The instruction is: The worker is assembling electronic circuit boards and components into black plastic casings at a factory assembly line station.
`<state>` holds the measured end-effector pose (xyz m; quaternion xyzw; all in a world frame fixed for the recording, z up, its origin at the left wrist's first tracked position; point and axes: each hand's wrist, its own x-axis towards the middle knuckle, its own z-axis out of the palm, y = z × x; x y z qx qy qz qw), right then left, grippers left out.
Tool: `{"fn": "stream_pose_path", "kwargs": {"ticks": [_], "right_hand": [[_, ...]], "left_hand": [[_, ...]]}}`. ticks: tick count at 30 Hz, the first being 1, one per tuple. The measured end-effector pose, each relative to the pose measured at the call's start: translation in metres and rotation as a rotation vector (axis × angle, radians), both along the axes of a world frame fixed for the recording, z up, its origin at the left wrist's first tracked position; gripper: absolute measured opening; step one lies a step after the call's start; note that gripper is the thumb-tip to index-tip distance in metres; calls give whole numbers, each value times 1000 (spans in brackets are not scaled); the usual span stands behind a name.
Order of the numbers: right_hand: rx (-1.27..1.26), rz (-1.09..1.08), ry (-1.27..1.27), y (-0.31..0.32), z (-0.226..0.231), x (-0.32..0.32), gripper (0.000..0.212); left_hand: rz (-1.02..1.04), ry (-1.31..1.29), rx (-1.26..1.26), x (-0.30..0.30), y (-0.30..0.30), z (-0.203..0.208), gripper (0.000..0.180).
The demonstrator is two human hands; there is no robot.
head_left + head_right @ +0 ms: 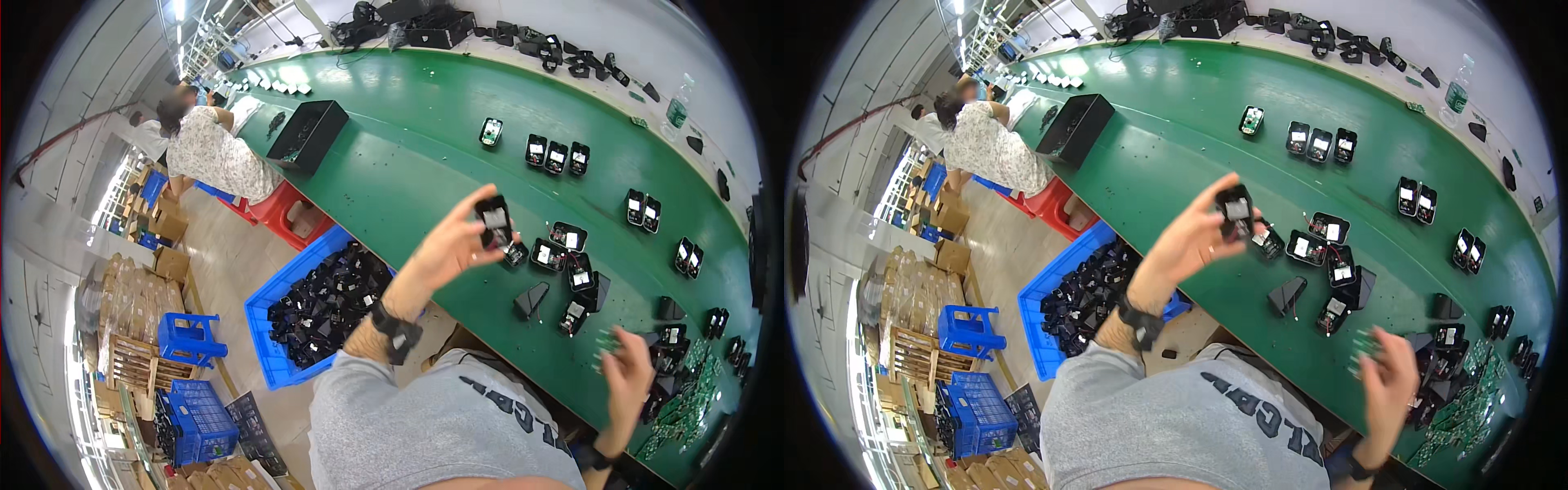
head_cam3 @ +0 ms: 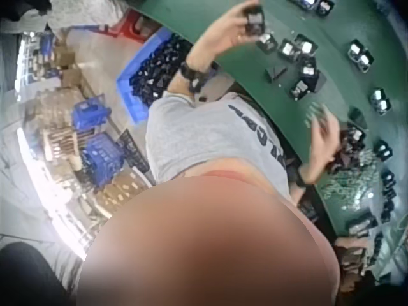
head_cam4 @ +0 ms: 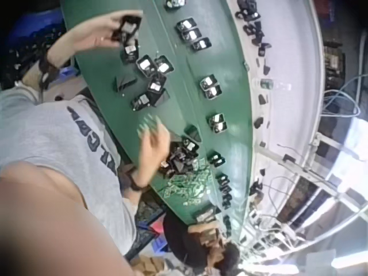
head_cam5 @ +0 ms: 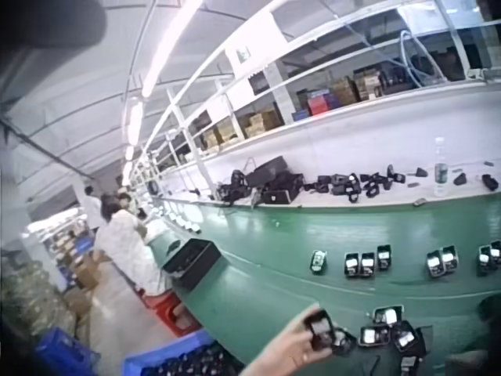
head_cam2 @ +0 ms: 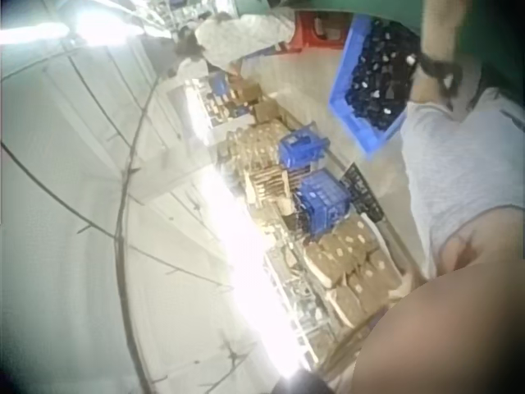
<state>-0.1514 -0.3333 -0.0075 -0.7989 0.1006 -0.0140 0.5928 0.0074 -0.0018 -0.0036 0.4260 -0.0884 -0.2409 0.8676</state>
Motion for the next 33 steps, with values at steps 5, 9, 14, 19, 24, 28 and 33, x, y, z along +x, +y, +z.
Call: {"fn": "stream_pose_path", "kwargs": {"ticks": [5,9,14,19,24,28,33], "right_hand": [[-590,71,-325,33,-57,37,38],[-895,-67,-570,47,-26,28,42],[-402,115,-860,66,-23,18,39],[81,-18,-552,50,-18,4,17],[-1,-127,-522,25,-36,8,20],[-493,16,-481,-6,-36,10,43],[-733,105,-285,2,-72,13,53]], "left_hand": [[-18,27,-27,-47,-38,-17,64],[25,14,61,-68,-66,-21,67],[-112,-84,127,-77,-100,-39,60],[-289,-82,202,-92,-93,-30,56],[-227,-62,271,-85,-91,-39,57],[-15,-75,214,-81,-69,-45,58],[16,-31,213,-84,-75,-50,57]]}}
